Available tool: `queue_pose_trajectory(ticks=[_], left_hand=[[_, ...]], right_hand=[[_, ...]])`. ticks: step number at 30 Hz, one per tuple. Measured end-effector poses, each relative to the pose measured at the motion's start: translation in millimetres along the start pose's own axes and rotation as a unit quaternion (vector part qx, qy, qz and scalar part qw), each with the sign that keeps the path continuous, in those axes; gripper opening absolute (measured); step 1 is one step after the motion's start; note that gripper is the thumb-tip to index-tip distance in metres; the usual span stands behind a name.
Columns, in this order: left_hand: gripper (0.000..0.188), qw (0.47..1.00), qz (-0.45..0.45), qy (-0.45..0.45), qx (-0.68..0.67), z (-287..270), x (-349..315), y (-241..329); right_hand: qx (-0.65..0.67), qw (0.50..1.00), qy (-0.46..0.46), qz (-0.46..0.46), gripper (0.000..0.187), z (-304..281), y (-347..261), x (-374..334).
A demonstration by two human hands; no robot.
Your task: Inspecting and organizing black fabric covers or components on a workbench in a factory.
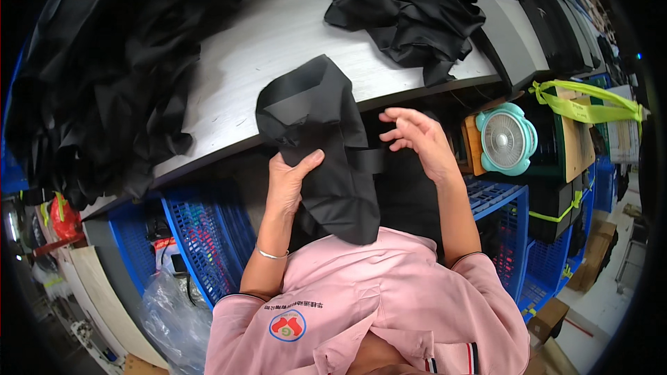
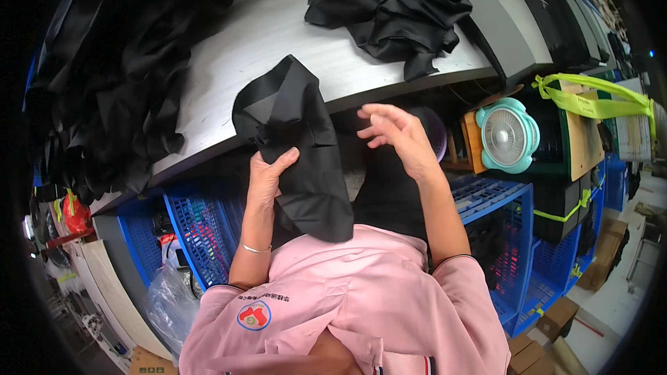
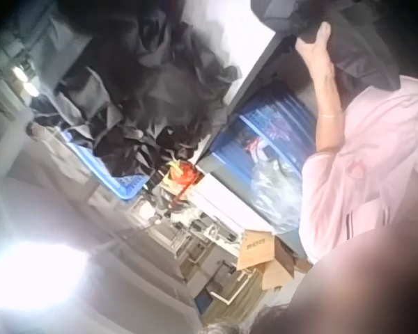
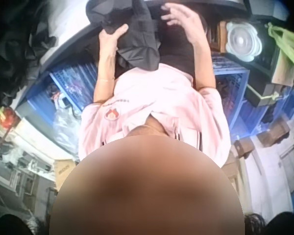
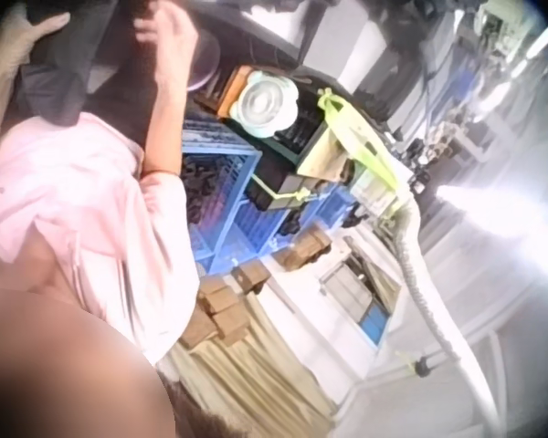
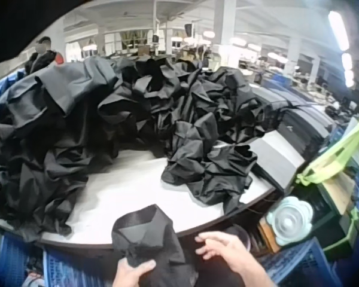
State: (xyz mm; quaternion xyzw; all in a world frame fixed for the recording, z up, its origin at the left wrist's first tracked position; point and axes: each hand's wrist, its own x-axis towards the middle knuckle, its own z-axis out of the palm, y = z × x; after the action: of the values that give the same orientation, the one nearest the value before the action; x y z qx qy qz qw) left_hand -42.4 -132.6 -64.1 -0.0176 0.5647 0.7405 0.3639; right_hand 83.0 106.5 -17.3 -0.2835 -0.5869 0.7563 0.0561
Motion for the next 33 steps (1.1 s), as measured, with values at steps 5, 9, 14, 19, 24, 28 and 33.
queue_pose_trajectory(ticks=[5,9,14,19,24,28,33], left_hand=[[0.040,0.999,0.033,0.029,0.015,19.8,-7.9,-3.7],[0.033,0.999,0.025,-0.041,-0.014,24.8,-24.5,-6.8],[0.048,0.986,-0.058,-0.082,-0.132,-1.2,-9.7,-13.2],[0.046,0.914,-0.155,-0.261,-0.270,5.4,0.4,-30.9],[0.060,0.953,-0.102,-0.282,-0.028,53.8,-17.3,-34.2],[0.065,0.941,-0.021,-0.318,0.109,75.1,-20.3,-34.8],[0.051,0.948,-0.086,-0.250,0.174,63.2,-14.9,-46.0]], right_hand=[[-0.042,0.987,-0.152,0.013,0.051,2.9,33.4,-35.6],[-0.070,0.997,-0.011,-0.006,0.053,12.5,47.9,-47.9],[-0.012,0.996,0.062,0.063,0.065,12.3,44.5,-66.2],[0.141,0.970,-0.140,-0.143,0.042,-16.6,82.7,-68.5],[0.137,0.964,0.227,-0.020,0.063,-55.3,117.8,-112.4],[0.296,0.887,0.349,0.053,0.045,-139.2,151.1,-206.5],[0.313,0.747,0.586,-0.001,0.039,-228.3,258.8,-351.3]])
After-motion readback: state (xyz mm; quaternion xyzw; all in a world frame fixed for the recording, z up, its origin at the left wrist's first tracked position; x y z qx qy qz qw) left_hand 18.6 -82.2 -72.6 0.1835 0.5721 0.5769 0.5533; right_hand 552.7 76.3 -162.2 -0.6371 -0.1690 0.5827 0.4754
